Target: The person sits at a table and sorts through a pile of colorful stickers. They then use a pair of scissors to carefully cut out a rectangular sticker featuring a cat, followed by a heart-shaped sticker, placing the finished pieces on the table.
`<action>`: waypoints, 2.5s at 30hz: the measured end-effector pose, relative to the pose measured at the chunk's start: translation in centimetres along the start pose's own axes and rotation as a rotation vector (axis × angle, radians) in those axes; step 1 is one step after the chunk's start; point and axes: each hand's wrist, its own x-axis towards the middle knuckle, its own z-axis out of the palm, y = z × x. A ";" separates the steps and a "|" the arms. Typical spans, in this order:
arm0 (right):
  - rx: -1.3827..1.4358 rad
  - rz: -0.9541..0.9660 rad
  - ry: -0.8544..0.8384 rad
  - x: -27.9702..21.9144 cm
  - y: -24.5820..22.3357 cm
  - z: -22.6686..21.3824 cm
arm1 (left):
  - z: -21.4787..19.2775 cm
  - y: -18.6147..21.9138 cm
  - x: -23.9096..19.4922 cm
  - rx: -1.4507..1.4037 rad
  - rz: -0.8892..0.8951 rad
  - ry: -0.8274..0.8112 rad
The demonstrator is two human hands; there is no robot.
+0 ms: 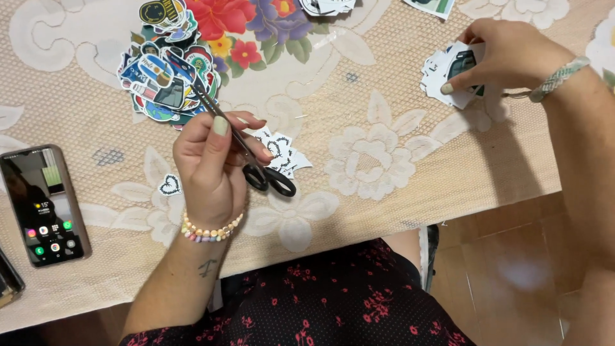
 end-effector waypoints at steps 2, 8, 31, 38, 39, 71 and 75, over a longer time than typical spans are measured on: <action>0.005 0.005 -0.011 -0.2 -0.4 0.0 | 0.2 0.0 0.0 -0.011 -0.003 0.005; -0.111 -0.055 0.042 0.0 0.4 0.6 | 0.5 -0.1 -0.3 0.001 -0.033 -0.002; 0.595 -0.072 -0.089 2.4 -1.4 -0.7 | 0.7 -0.7 -0.2 0.051 -0.070 -0.009; 0.632 -0.074 -0.044 1.8 -2.7 -0.9 | 0.9 -0.5 -0.1 0.081 -0.085 -0.016; 0.647 -0.094 -0.063 2.4 -2.2 -0.7 | 0.9 -0.5 -0.1 0.072 -0.097 -0.014; 1.029 -0.947 -0.340 -6.4 -15.3 8.7 | -0.2 -1.6 3.0 0.150 -0.107 -0.175; 0.670 -0.634 0.106 -5.3 -8.9 1.1 | 1.2 -0.8 2.2 0.141 -0.226 -0.214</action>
